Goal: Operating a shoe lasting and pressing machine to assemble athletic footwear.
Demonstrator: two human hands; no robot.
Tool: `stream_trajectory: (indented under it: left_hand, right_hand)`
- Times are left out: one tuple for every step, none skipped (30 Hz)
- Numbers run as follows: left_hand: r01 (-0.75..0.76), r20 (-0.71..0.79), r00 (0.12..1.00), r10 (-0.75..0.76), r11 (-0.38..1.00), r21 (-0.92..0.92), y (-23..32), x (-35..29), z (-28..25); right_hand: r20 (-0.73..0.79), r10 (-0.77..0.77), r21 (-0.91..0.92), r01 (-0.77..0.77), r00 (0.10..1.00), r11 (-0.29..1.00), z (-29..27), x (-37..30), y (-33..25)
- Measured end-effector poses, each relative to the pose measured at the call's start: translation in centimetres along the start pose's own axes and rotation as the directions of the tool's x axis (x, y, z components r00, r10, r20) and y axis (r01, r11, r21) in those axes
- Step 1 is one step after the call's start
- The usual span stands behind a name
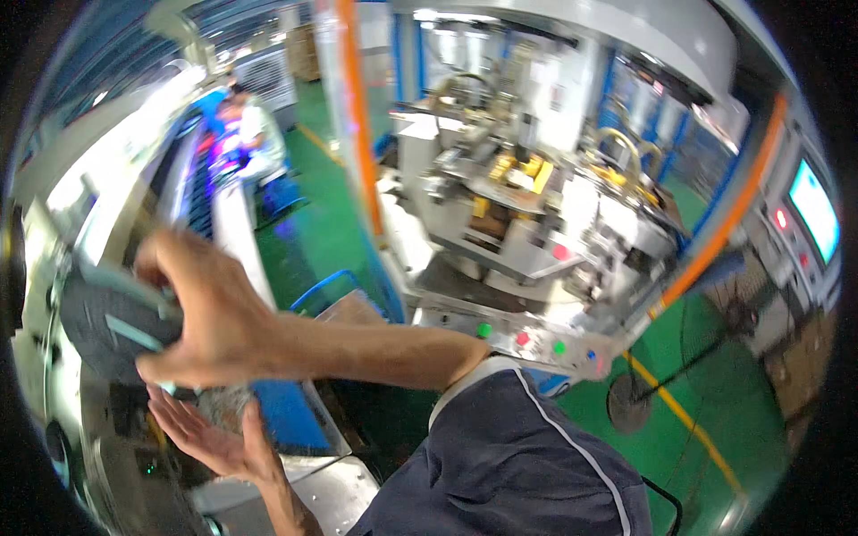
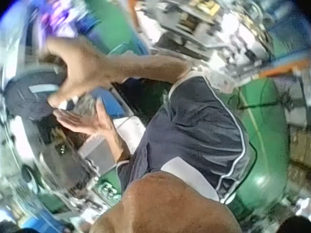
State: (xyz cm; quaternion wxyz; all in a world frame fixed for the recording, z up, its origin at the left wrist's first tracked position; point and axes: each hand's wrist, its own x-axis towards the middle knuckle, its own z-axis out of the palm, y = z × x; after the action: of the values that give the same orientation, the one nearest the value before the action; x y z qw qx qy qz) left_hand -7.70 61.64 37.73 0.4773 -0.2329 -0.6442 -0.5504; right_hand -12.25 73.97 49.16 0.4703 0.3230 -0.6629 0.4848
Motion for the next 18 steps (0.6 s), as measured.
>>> stream_trajectory:
  left_hand:
    - [0.034,-0.005,0.999,-0.034,0.999,0.006,0.1,-1.2,2.6]
    - [0.141,-0.045,0.989,-0.138,0.989,0.053,1.5,-2.8,5.4]
    - [0.348,-0.056,0.928,-0.368,0.911,-0.223,1.2,-4.8,7.9]
    - [0.507,-0.022,0.813,-0.582,0.727,-0.463,1.4,-6.0,10.5]
    - [0.393,0.062,0.917,-0.394,0.866,-0.31,1.9,-7.3,12.7]
    - [0.222,0.17,0.966,-0.193,0.96,-0.169,2.7,-8.3,14.7]
    - [0.501,0.349,0.86,-0.373,0.748,-0.434,4.7,-9.5,16.4]
    - [0.716,0.559,0.697,-0.45,0.399,-0.573,6.7,-10.6,18.0]
    - [0.714,0.599,0.691,-0.406,0.516,-0.474,7.6,-12.0,19.9]
    - [0.686,0.635,0.679,-0.369,0.626,-0.371,8.5,-13.6,22.1]
    - [0.895,0.778,0.428,-0.46,0.098,-0.434,10.7,-14.0,24.8]
    - [0.937,0.859,0.337,-0.385,0.045,-0.347,11.9,-15.6,27.2]
    - [0.954,0.894,0.297,-0.335,0.051,-0.297,13.5,-17.2,29.5]
    - [0.968,0.929,0.249,-0.274,0.057,-0.243,15.3,-18.8,32.0]
    - [0.955,0.934,0.292,-0.207,0.123,-0.271,16.5,-20.8,34.4]
    - [0.955,0.945,0.247,-0.214,0.217,-0.201,17.5,-22.6,36.1]
    - [0.961,0.967,0.177,-0.183,0.243,-0.13,19.0,-23.7,37.8]
    - [0.961,0.983,0.105,-0.152,0.272,-0.06,20.5,-24.3,39.4]
  right_hand:
    - [0.016,0.039,-0.099,-0.037,0.999,0.994,-2.2,-1.9,-0.5]
    - [0.035,0.135,-0.133,-0.129,0.99,0.983,-4.4,-3.8,-1.2]
    - [0.019,0.197,-0.228,-0.187,0.98,0.955,-6.8,-5.5,-1.7]
    - [0.014,0.254,-0.3,-0.238,0.967,0.924,-9.6,-6.1,-2.2]
    - [-0.018,0.251,-0.323,-0.243,0.968,0.915,-12.8,-7.1,-2.2]
    - [0.018,0.217,-0.373,-0.195,0.976,0.907,-16.5,-8.3,-2.0]
    - [0.066,0.193,-0.416,-0.149,0.979,0.897,-20.5,-9.6,-2.1]
    - [-0.005,0.202,-0.484,-0.179,0.979,0.856,-24.9,-11.3,-2.1]
    - [-0.069,0.204,-0.543,-0.209,0.976,0.814,-29.2,-13.3,-1.9]
    - [-0.18,0.342,-0.498,-0.385,0.922,0.777,-32.9,-15.2,-2.0]
    - [-0.224,0.605,-0.17,-0.641,0.764,0.748,-36.4,-17.7,-0.9]
    - [-0.098,0.804,0.198,-0.781,0.586,0.593,-39.9,-19.7,-0.8]
    - [-0.104,0.826,0.032,-0.828,0.554,0.559,-42.8,-21.5,-1.3]
    - [-0.245,0.782,0.141,-0.777,0.573,0.613,-44.3,-23.3,-1.8]
    - [-0.316,0.802,0.172,-0.8,0.507,0.574,-46.4,-24.5,-2.2]
    - [-0.399,0.812,0.209,-0.82,0.425,0.532,-48.3,-25.9,-3.0]
    - [-0.458,0.799,0.2,-0.83,0.39,0.52,-50.5,-27.8,-3.1]
    - [-0.534,0.725,0.177,-0.781,0.435,0.599,-52.2,-29.8,-3.2]
